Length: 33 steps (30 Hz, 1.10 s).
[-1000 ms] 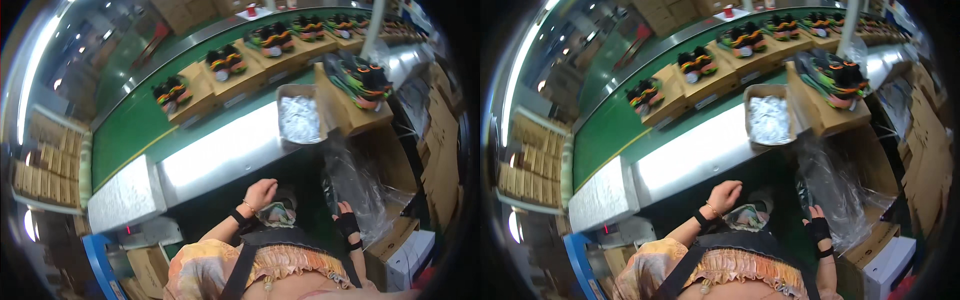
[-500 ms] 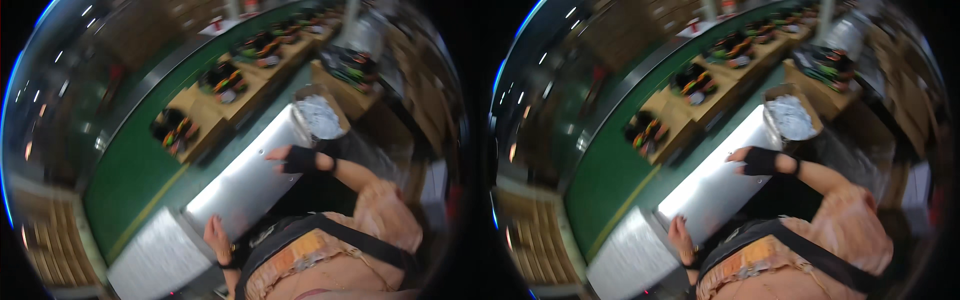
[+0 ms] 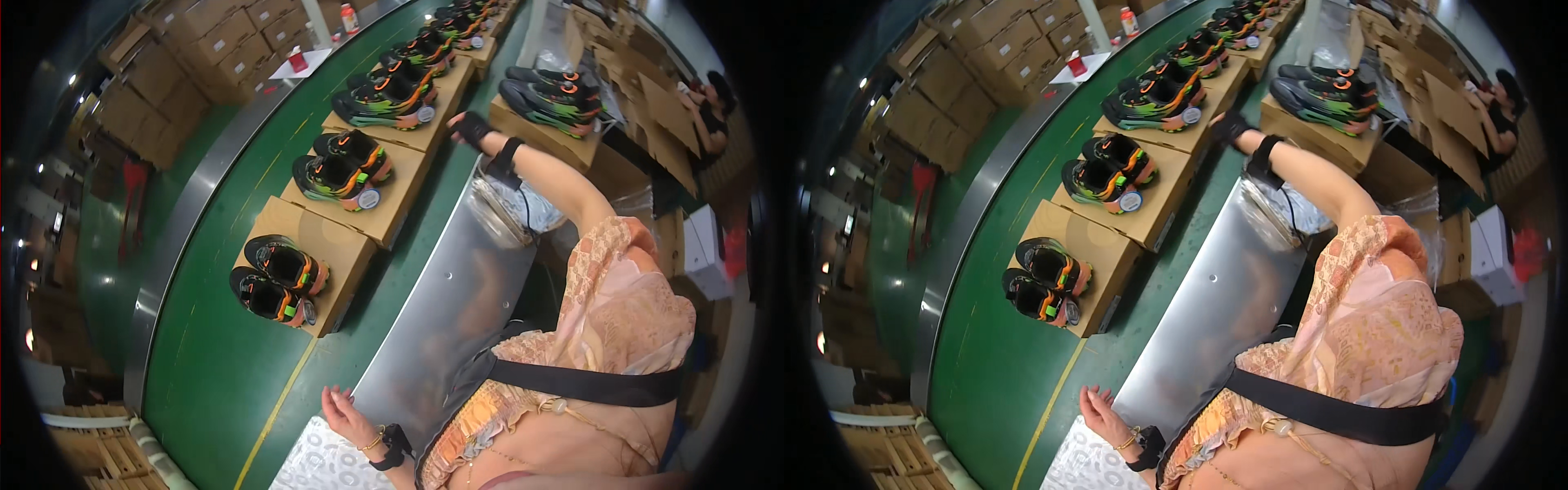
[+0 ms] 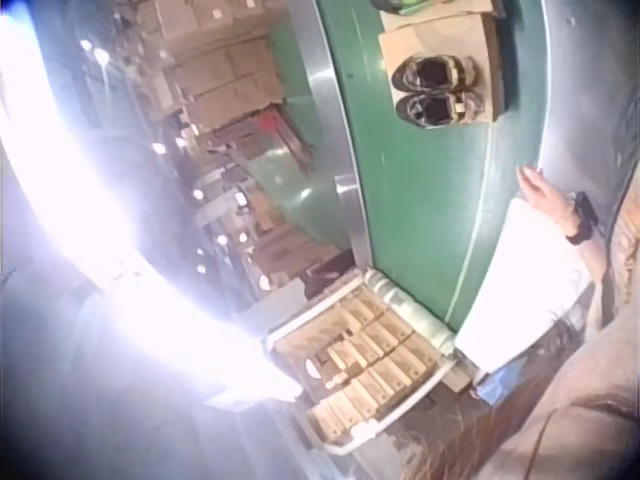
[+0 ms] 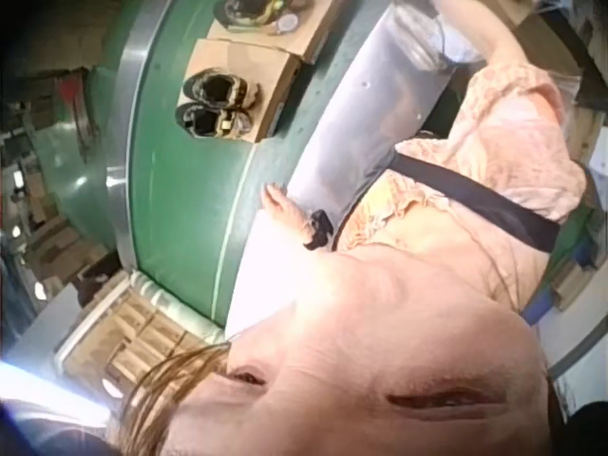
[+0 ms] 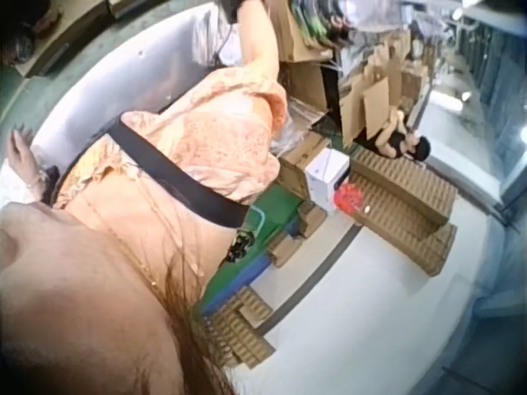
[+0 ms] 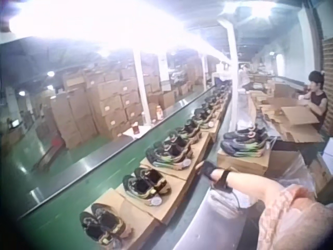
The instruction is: Packing pairs of shoes into boxes with tissue paper on a conveyor belt.
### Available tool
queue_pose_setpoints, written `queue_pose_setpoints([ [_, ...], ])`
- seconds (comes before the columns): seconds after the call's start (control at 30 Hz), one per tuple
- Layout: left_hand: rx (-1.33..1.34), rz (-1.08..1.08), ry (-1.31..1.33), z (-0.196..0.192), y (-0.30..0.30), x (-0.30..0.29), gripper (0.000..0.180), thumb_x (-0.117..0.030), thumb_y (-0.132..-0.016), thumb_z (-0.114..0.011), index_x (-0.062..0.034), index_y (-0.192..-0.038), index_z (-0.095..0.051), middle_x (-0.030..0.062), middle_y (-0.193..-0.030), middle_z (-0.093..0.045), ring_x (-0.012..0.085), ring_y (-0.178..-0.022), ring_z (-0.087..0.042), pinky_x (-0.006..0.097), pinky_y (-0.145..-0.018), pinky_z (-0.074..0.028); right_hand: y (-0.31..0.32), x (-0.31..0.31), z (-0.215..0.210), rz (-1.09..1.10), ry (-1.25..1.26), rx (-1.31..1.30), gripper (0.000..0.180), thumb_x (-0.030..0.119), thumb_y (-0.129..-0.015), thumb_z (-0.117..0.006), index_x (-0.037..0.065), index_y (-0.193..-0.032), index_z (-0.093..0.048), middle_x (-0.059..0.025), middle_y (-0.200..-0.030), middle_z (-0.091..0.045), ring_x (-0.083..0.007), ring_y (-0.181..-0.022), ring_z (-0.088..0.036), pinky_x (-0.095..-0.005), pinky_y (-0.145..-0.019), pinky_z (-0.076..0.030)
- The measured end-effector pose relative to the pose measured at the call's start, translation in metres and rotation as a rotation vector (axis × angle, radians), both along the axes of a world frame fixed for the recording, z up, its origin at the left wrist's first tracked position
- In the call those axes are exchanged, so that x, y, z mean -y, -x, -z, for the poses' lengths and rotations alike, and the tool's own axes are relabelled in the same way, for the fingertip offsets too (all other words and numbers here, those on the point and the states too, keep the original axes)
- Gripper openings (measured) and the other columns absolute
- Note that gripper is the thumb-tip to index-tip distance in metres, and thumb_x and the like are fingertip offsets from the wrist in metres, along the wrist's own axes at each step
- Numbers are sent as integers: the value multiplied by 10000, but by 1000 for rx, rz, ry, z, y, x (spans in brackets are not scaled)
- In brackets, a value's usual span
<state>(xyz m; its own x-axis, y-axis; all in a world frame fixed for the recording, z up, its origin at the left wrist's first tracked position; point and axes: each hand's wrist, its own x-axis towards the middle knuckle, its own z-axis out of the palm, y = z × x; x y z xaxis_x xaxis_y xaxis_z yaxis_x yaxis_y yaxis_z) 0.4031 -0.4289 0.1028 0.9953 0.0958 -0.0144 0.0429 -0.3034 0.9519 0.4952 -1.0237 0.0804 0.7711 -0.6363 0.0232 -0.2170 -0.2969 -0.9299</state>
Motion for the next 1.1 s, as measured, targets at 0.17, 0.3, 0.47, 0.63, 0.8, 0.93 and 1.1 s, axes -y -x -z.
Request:
queue_pose_setpoints([
  [0.17, -161, 18, 89, 23, -33, 30, 452, -252, -898, -428, -4, -1257, -311, 150, -1065, -500, 216, -779, -592, 284, -623, -492, -15, 168, 42, 442, -546, 243, 187, 238, -823, -458, 125, -938, -553, -15, -525, -439, -139, -394, -426, -258, -373, -381],
  [0.3, -429, -134, 303, 31, -63, 65, 481, -250, -892, -442, -6, -1273, -277, 150, -1087, -503, 195, -789, -591, 277, -650, -484, -62, 129, 78, 262, -645, -9, 377, 349, -856, -387, 171, -1188, -410, -7, -614, -385, -136, -477, -388, -280, -415, -368],
  [0.47, -352, -24, 158, 30, -75, 70, 462, -240, -882, -465, -19, -1260, -317, 132, -1045, -532, 188, -793, -600, 267, -649, -483, -59, 165, 88, 121, -390, -22, 369, 351, -832, -439, 170, -1149, -491, -16, -844, -548, -137, -704, -506, -276, -623, -434],
  [0.63, -312, -132, 76, 2, -45, 68, 393, -219, -859, -516, 10, -1165, -429, 56, -916, -562, 117, -785, -581, 220, -642, -447, -62, 216, 104, 37, -482, -77, 418, 255, -814, -476, 153, -1214, -412, -40, -863, -556, -160, -718, -520, -281, -649, -443],
  [0.8, -206, -123, 121, -27, 6, 82, 371, -211, -855, -526, 20, -1136, -450, 59, -902, -570, 103, -774, -572, 223, -664, -449, -54, 209, 97, -67, -543, -97, 516, 159, -796, -513, 137, -1280, -333, -64, -881, -564, -183, -732, -534, -286, -674, -452],
  [0.93, -120, -89, 171, -67, 58, 107, 348, -185, -856, -524, 32, -1122, -464, 68, -922, -576, 89, -808, -556, 225, -695, -451, -50, 159, 89, -173, -716, -124, 706, 62, -709, -614, 111, -1322, -266, -128, -854, -581, -239, -720, -567, -318, -679, -462],
  [1.1, 30, -170, 189, -116, 143, 168, 311, -152, -861, -506, 17, -1120, -469, 76, -926, -578, 110, -791, -566, 230, -690, -459, -45, 138, 104, -539, -179, -51, 554, 261, -803, -572, 93, -1280, -349, -85, -1109, -534, -214, -1019, -504, -314, -785, -447],
])
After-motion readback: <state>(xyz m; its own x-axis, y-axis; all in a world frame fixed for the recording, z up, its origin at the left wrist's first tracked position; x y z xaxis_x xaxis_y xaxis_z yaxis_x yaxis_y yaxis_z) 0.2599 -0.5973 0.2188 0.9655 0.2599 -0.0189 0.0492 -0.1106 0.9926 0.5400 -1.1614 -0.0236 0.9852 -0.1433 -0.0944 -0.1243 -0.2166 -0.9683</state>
